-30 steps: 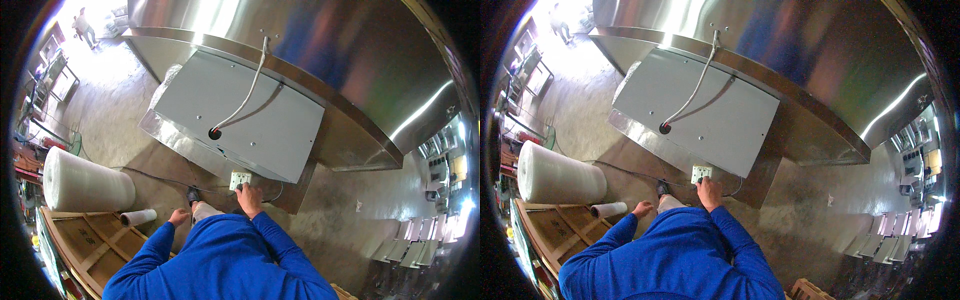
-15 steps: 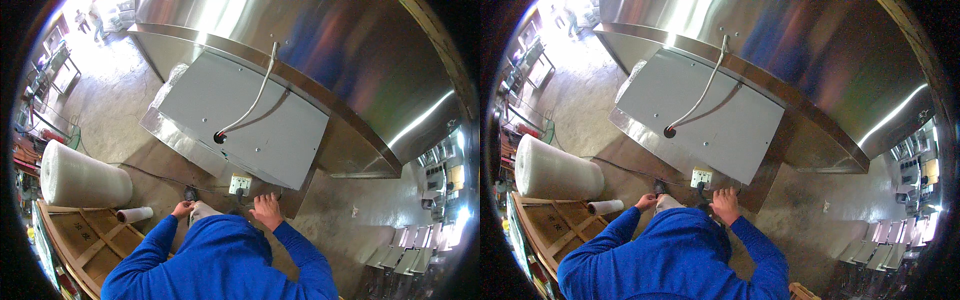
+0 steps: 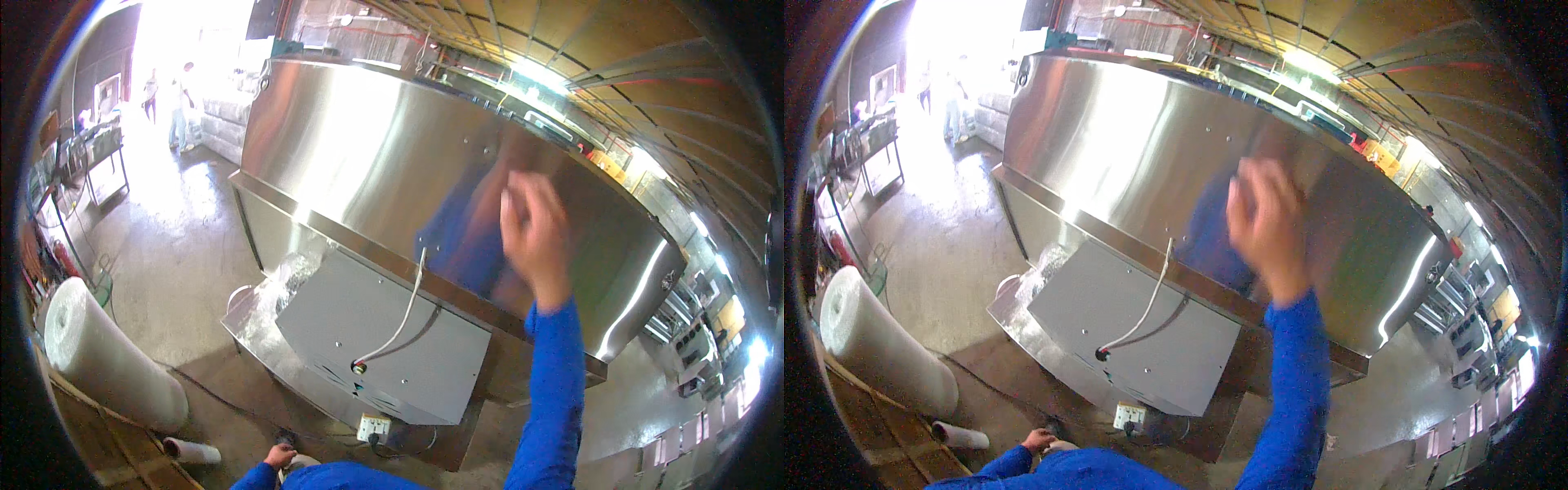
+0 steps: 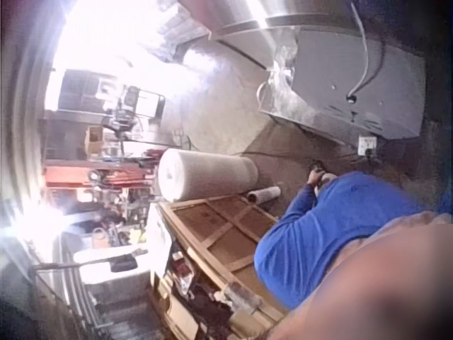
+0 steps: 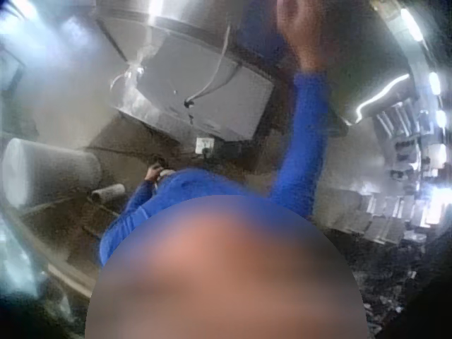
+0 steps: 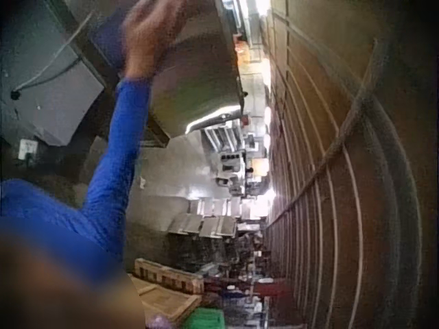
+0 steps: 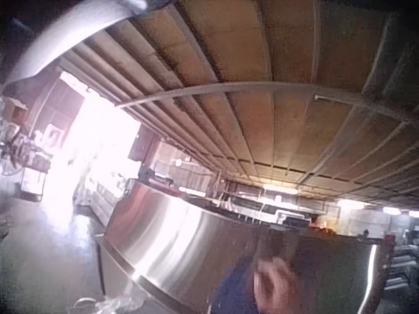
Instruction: The person uses a red handheld tool to work on a stainless steel kitchen hood, then retrieves a power strip and plugs it into a floor outlet. They carry the power strip back to the hood, plug a cord into it, and adjust the hood's control panel.
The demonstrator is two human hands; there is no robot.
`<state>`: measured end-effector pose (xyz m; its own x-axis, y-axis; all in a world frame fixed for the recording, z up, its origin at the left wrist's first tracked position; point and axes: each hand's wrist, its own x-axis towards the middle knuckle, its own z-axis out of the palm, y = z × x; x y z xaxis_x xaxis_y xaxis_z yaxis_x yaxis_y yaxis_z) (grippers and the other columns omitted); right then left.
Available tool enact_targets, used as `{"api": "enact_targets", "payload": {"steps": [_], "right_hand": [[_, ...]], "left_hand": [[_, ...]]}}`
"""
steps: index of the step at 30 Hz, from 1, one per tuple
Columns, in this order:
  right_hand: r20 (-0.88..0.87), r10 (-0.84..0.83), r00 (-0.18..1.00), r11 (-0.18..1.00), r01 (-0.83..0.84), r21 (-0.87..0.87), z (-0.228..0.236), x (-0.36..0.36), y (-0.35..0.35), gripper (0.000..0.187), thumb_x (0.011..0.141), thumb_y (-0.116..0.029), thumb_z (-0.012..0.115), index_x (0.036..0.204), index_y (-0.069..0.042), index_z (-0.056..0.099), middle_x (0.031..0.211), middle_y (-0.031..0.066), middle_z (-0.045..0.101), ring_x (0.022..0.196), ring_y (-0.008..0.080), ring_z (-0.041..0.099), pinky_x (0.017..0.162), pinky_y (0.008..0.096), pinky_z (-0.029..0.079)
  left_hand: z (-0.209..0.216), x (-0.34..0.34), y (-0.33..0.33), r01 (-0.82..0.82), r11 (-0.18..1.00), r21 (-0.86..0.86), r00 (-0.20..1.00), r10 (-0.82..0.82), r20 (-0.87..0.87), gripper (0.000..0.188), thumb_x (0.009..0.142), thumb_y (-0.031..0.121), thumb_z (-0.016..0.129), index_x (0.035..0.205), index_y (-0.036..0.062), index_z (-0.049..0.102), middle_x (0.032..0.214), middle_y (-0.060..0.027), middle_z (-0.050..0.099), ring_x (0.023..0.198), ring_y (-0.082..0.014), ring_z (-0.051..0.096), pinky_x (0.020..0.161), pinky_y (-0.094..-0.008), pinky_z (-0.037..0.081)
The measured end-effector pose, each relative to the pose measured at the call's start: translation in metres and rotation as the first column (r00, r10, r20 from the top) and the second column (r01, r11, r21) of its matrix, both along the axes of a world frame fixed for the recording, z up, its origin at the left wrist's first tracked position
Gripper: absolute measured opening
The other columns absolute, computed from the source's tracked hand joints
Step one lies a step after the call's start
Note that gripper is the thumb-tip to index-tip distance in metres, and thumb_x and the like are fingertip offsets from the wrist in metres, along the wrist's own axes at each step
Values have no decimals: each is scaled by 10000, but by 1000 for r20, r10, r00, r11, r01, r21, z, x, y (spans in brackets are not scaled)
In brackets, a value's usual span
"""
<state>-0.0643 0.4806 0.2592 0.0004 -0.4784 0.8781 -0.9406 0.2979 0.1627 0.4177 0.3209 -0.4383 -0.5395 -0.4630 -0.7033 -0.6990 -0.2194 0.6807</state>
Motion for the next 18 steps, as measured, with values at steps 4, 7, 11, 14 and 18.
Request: {"api": "enact_targets", "payload": {"steps": [4, 7, 11, 14, 18], "right_hand": [[-109, -291, 950, 956, 292, -6, 78, -87, -78, 435, 894, -307, 605, 1225, -24, 590, 1220, 185, 600, 1128, 372, 581, 984, 468, 455], [110, -382, 918, 915, 358, 185, 100, -124, -111, 546, 920, -426, 541, 1265, -4, 563, 1196, 234, 627, 1085, 426, 604, 964, 499, 475], [337, -363, 869, 913, 259, 315, 112, -132, -119, 477, 995, -434, 397, 1108, -37, 636, 1091, 254, 635, 1044, 445, 597, 892, 489, 467], [209, -482, 851, 841, 382, 384, 118, -126, -118, 589, 1013, -511, 365, 1206, -17, 622, 1248, 226, 593, 1183, 391, 555, 981, 439, 432], [180, -524, 832, 830, 452, 326, 112, -119, -119, 629, 1010, -537, 347, 1306, -32, 578, 1339, 197, 565, 1243, 383, 523, 1038, 428, 407]], "left_hand": [[4, 26, -12, -237, 969, 76, 968, 242, -66, 505, 790, 217, 777, 1203, -38, 638, 959, -115, 713, 748, -154, 655, 673, -302, 540], [-1, 63, -14, -282, 955, -90, 957, 274, -93, 424, 843, 199, 748, 1168, -52, 644, 947, -123, 708, 778, -182, 664, 644, -346, 562], [-16, 125, -1, -496, 865, 77, 845, 460, 274, 465, 749, 275, 775, 1089, -35, 702, 857, -121, 723, 771, -196, 693, 699, -342, 562], [-18, 162, -6, -345, 938, -29, 851, 326, 412, 408, 732, 306, 773, 991, -8, 740, 866, -116, 727, 722, -189, 687, 672, -345, 557], [-17, 166, -35, -354, 935, -27, 870, 339, 359, 387, 745, 334, 764, 947, 4, 750, 799, -94, 717, 650, -176, 655, 617, -331, 546]]}}
